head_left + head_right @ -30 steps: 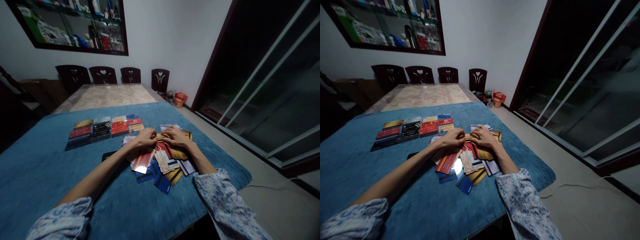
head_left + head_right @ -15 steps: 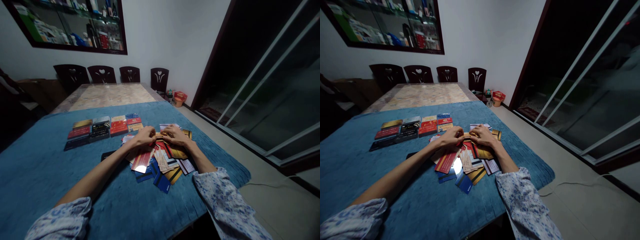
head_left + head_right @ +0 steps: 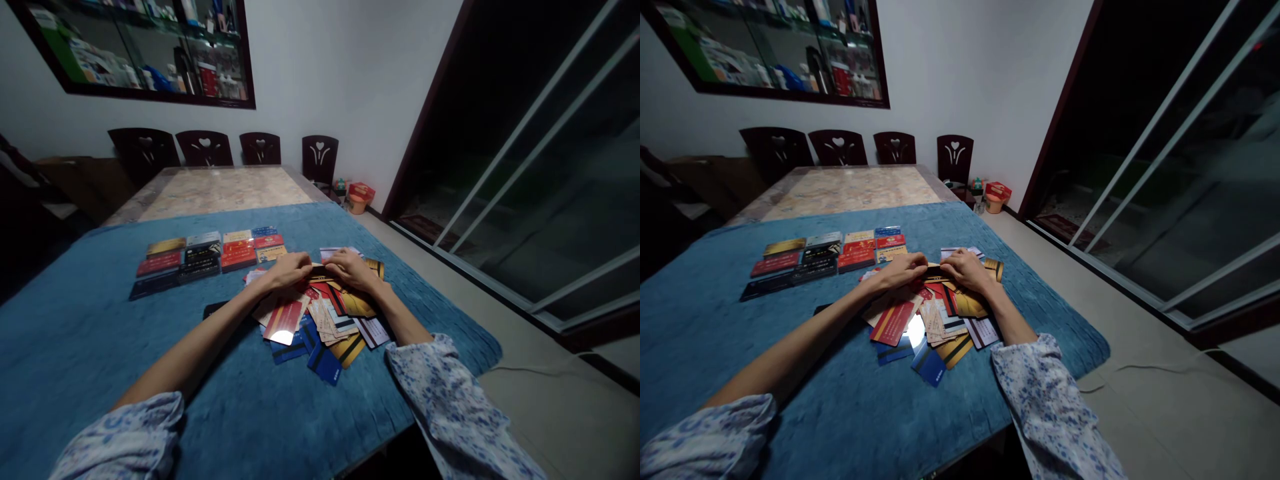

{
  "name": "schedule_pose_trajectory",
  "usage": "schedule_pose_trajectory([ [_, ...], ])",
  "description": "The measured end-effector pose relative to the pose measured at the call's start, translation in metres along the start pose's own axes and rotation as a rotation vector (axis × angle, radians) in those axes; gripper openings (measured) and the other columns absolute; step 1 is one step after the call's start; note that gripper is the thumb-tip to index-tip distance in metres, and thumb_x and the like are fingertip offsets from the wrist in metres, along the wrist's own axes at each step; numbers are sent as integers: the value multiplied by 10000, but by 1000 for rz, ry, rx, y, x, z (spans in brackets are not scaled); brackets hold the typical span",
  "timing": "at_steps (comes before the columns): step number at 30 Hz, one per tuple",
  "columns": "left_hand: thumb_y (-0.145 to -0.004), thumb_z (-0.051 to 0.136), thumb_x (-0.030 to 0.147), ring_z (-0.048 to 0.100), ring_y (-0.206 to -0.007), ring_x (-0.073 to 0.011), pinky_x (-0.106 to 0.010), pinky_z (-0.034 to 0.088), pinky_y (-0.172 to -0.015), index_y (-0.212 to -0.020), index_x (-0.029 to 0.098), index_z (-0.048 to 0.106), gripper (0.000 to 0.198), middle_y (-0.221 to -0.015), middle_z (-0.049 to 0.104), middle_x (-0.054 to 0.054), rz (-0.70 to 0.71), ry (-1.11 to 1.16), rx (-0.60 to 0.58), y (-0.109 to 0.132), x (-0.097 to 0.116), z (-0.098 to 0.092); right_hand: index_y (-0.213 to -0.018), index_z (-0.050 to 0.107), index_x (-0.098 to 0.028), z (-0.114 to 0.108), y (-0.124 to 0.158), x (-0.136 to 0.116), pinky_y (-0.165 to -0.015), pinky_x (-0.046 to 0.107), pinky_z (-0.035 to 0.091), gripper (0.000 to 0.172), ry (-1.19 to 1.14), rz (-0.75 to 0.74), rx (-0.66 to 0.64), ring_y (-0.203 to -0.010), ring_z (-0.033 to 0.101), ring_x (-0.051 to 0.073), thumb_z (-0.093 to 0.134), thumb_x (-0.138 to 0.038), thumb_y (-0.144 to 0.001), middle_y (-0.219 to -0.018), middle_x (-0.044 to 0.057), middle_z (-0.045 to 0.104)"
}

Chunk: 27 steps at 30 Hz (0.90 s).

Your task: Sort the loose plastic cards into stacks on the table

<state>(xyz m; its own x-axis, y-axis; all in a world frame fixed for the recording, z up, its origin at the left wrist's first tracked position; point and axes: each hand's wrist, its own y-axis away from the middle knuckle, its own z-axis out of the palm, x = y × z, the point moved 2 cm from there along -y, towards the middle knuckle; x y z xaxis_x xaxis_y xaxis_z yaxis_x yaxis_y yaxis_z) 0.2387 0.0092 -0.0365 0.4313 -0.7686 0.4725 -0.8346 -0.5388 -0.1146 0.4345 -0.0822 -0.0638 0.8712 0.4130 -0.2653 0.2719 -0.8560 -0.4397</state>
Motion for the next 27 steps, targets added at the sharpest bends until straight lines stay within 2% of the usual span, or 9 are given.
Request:
schedule_pose_trajectory([
  [5, -880, 444, 337, 653, -854, -221, -328, 488, -828, -960, 161, 727, 343, -906, 746, -66, 30, -24, 40, -3, -6, -2, -1041, 752, -196, 2, 0, 2, -836, 349, 432, 274, 65, 35, 49, -874, 582, 218, 501, -303, -1017, -949, 96, 757],
  [10, -908, 456, 301, 652, -855, -200, -304, 486, -843, -952, 166, 756, 331, -935, 762, -65, 73, -70, 128, -5, -10, -3, -1049, 755, -208, -2, 0, -2, -803, 337, 430, 236, 92, 104, 100, -893, 579, 228, 535, -254, -980, -921, 91, 751],
  [15, -872, 501, 209, 660, -885, -205, -309, 497, -877, -979, 173, 772, 294, -970, 769, -71, 83, -106, 176, -6, -13, -2, -1184, 722, -209, -4, 0, -7, -843, 361, 445, 317, 95, 157, 113, -936, 586, 245, 577, -173, -905, -1024, 97, 749],
  [22, -773, 529, 92, 673, -990, -239, -351, 506, -943, -1158, 185, 730, 445, -1070, 757, -81, 103, -33, 225, -1, -12, 0, -1298, 656, -205, -2, -3, -12, -837, 346, 459, 409, 93, 223, 117, -947, 596, 249, 541, -123, -915, -1063, 104, 721],
  [27, -800, 525, 89, 653, -888, -225, -356, 512, -884, -1262, 177, 645, 486, -994, 730, -79, 87, -37, 265, 1, -11, 3, -1304, 646, -220, 2, -2, -9, -861, 363, 468, 417, 71, 213, 119, -950, 602, 250, 575, -147, -900, -1106, 93, 739],
])
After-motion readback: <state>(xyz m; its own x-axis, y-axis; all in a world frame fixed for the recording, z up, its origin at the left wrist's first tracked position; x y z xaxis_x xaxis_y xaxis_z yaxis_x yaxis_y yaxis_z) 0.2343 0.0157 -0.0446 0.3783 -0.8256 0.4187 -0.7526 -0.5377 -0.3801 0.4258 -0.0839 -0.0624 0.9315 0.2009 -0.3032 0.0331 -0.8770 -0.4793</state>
